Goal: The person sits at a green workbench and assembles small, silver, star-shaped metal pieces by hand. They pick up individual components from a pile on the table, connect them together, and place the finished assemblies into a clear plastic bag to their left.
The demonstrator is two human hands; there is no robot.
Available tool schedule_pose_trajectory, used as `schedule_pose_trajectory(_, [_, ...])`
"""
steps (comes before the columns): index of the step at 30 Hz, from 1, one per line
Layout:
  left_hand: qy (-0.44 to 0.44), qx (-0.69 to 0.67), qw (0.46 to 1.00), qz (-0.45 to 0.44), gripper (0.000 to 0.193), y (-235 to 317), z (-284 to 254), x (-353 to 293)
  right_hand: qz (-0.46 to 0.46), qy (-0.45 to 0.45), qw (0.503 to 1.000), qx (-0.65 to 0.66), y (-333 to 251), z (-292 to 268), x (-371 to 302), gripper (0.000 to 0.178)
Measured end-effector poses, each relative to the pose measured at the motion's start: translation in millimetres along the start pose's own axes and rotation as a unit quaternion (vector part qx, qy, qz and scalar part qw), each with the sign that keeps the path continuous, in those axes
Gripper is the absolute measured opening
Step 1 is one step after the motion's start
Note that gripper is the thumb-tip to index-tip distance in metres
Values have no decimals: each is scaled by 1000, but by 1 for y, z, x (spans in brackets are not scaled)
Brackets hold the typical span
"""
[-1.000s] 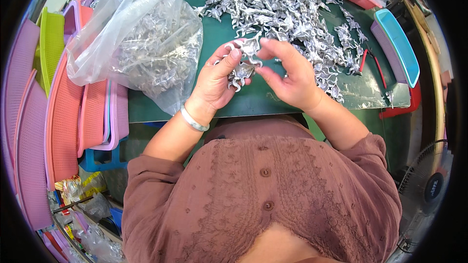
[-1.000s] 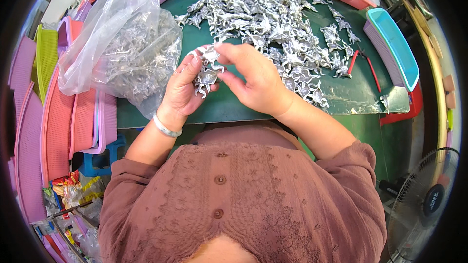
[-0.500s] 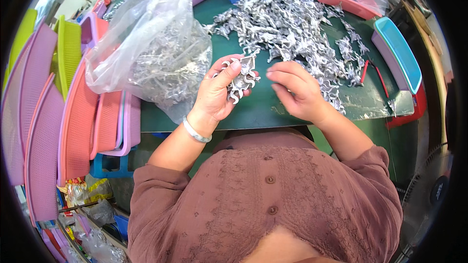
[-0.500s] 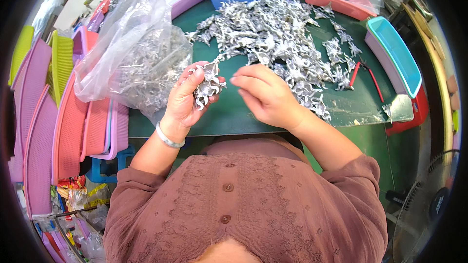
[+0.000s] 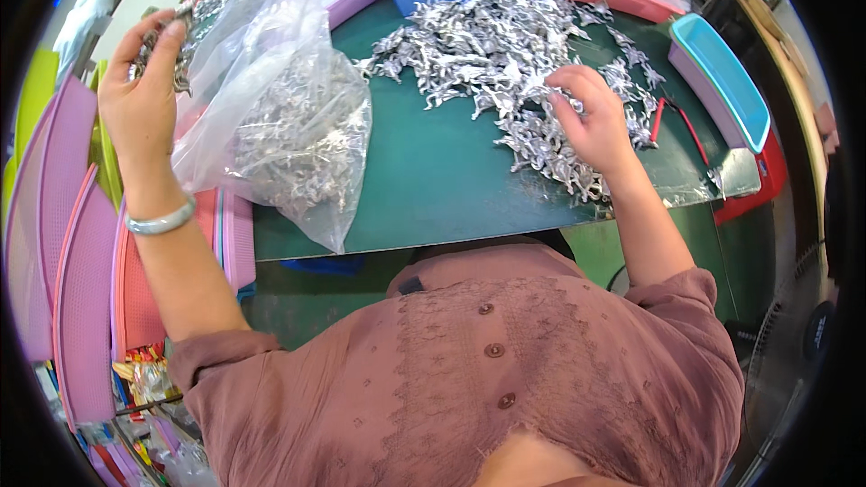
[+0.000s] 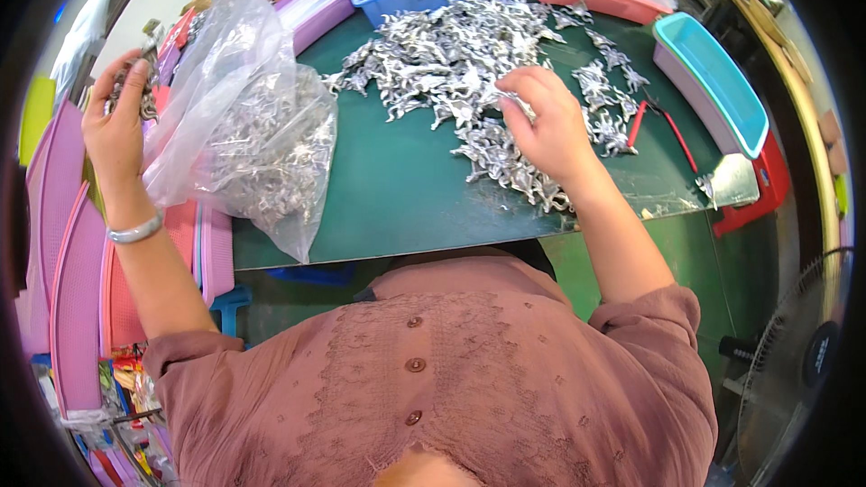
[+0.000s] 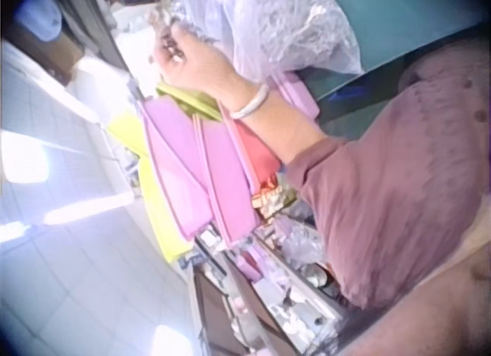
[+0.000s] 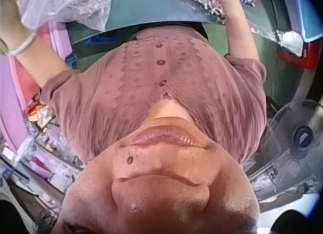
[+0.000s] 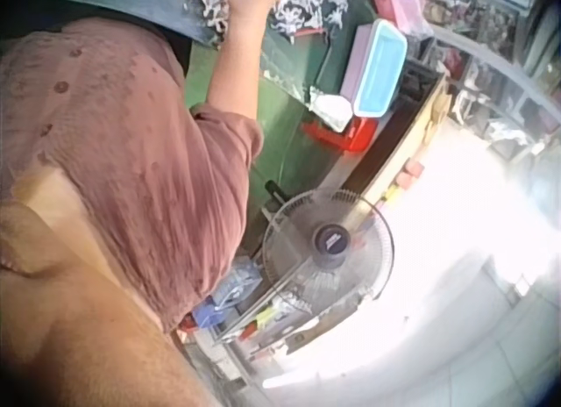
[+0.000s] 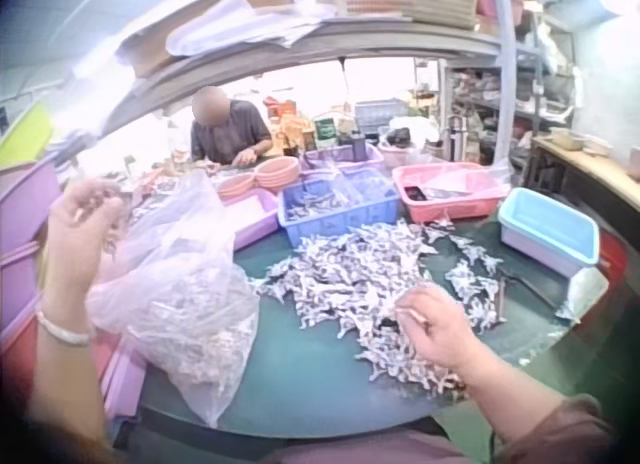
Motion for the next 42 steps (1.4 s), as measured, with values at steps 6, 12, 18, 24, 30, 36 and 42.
schedule_pose_trajectory(6, [-184, 162, 963, -115, 40, -39, 46, -15, 85, -33, 996, -19, 45, -2, -5, 15])
schedule_pose_trajectory(12, [-72, 207, 971, 98, 32, 13, 55, -23, 40, -103, 989, -98, 47, 18, 5, 18])
schedule_pose_trajectory(18, [-100, 101, 968, 206, 20, 67, 99, -71, 43, -188, 966, -175, 53, 37, 5, 25])
schedule_pose_trajectory(24, [-218, -45, 968, 118, 19, 37, 163, -115, 24, -130, 981, -141, 41, 30, 10, 21])
schedule_pose_trajectory(30, [-307, -301, 872, -235, 31, -16, 228, -152, 214, -137, 954, 159, 46, 35, 4, 23])
schedule_pose_trajectory(36, [-350, -503, 704, -359, 30, 2, 261, -175, 253, -223, 829, 446, 2, 55, -5, 23])
schedule_pose_trajectory(42, [-298, -558, 666, -395, 16, -9, 264, -185, 264, -232, 799, 487, -9, 68, -10, 28])
Point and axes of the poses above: each hand's wrist, its own x-axis towards the middle knuckle, its own z-axis out of the palm, y = z × x, the point moved 9 cm from there along x, towards the middle knuckle, and after that the axes turned 7 degrees about -x, right-handed, at the moved point
